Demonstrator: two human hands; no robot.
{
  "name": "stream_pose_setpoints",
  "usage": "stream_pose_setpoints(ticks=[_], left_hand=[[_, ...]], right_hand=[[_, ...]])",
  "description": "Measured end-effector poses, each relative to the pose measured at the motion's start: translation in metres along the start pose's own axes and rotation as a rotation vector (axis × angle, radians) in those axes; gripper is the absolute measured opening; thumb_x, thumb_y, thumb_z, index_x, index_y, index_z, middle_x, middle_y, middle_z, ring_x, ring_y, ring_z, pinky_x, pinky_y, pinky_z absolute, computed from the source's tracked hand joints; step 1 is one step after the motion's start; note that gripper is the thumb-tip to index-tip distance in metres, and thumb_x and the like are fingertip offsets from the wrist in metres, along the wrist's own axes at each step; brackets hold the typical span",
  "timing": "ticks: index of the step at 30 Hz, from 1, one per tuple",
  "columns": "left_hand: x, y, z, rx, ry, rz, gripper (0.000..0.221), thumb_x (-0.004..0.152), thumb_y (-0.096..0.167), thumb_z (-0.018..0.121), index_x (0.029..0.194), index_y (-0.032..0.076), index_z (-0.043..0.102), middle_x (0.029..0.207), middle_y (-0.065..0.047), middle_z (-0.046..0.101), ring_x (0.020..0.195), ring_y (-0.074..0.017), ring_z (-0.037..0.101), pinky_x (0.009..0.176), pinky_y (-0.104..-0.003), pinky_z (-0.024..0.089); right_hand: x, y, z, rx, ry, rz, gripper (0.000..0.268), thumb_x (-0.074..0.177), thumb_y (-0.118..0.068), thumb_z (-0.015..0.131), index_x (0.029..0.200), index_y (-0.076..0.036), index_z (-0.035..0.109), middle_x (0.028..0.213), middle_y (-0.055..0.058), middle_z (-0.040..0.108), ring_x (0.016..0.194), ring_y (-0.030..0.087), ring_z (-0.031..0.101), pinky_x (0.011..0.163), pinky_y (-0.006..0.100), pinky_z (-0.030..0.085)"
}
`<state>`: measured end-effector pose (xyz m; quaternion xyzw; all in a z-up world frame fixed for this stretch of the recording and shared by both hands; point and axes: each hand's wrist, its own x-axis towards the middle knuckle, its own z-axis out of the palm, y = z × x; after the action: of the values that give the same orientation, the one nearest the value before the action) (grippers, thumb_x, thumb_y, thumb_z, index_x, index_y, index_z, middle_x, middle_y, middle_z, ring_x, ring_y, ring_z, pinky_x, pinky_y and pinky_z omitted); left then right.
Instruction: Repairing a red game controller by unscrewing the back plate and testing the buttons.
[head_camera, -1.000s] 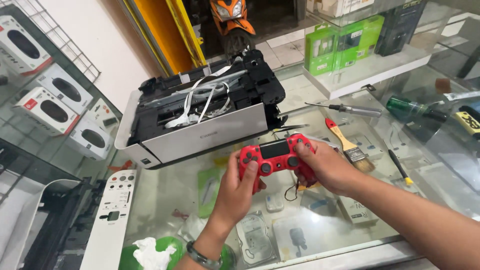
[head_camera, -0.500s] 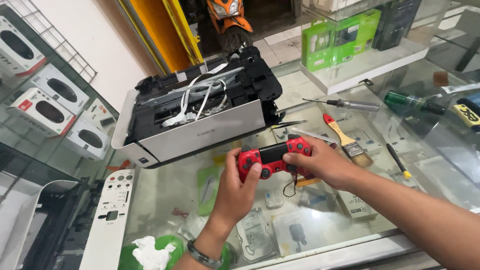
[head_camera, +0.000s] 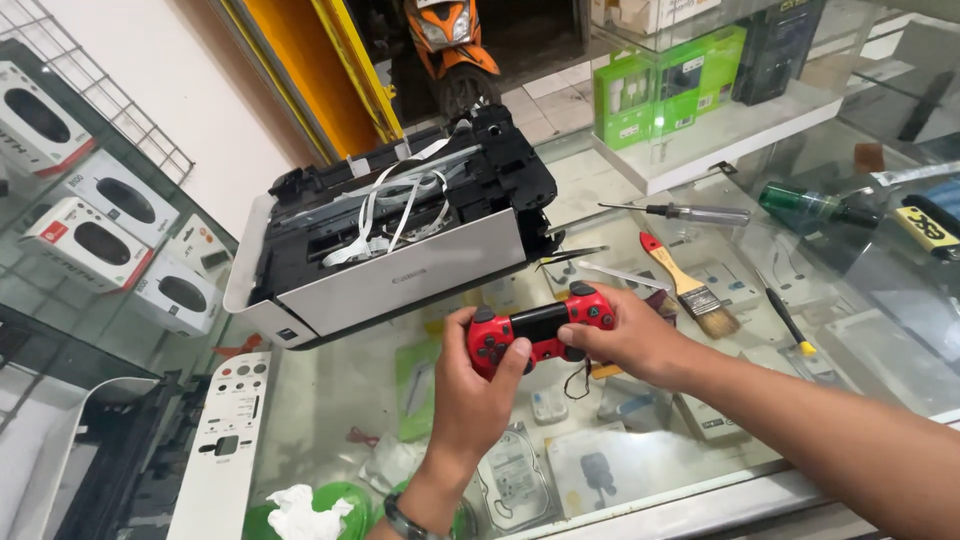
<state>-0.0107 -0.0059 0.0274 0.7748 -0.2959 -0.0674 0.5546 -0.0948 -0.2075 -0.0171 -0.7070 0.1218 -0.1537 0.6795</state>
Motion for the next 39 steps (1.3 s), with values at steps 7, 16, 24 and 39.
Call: stream_pose_setpoints(ticks=[7,16,24,39], left_hand=[[-0.003,-0.001,-0.002,-0.067,-0.001,0.105,0.05,0.081,0.036,0.073,0.12,0.012,0.054,0.082,0.0,0.065,0.068,-0.0132,0.059,0.069,-0.028,0.053],[-0.001,-0.007,-0.001,-0.052,0.014,0.065,0.056,0.076,0.035,0.078,0.122,0.013,0.054,0.084,0.0,0.065,0.07,-0.014,0.058,0.072,-0.028,0.054],[-0.003,-0.011,-0.002,-0.088,0.017,0.165,0.058,0.076,0.037,0.08,0.121,0.011,0.054,0.089,-0.001,0.066,0.073,-0.0133,0.06,0.072,-0.027,0.054],[-0.004,-0.012,-0.004,-0.144,-0.014,0.33,0.044,0.084,0.037,0.064,0.115,0.009,0.055,0.096,-0.003,0.064,0.076,-0.0153,0.059,0.073,-0.03,0.054]], right_hand=[[-0.01,-0.013,-0.001,0.034,-0.057,-0.061,0.033,0.08,-0.028,0.083,0.09,-0.009,0.058,0.073,0.005,0.063,0.064,0.015,0.061,0.053,0.029,0.051],[-0.011,-0.016,-0.003,-0.055,-0.065,-0.095,0.035,0.079,-0.03,0.083,0.089,-0.008,0.058,0.072,0.006,0.062,0.063,0.018,0.066,0.053,0.031,0.058],[-0.017,-0.025,-0.003,-0.03,-0.127,-0.111,0.034,0.081,-0.031,0.082,0.093,-0.008,0.06,0.075,0.007,0.067,0.067,0.018,0.07,0.06,0.028,0.056],[-0.015,-0.019,-0.006,-0.084,-0.163,-0.232,0.045,0.085,-0.046,0.066,0.105,-0.006,0.068,0.075,0.01,0.073,0.061,0.017,0.066,0.052,0.028,0.052]])
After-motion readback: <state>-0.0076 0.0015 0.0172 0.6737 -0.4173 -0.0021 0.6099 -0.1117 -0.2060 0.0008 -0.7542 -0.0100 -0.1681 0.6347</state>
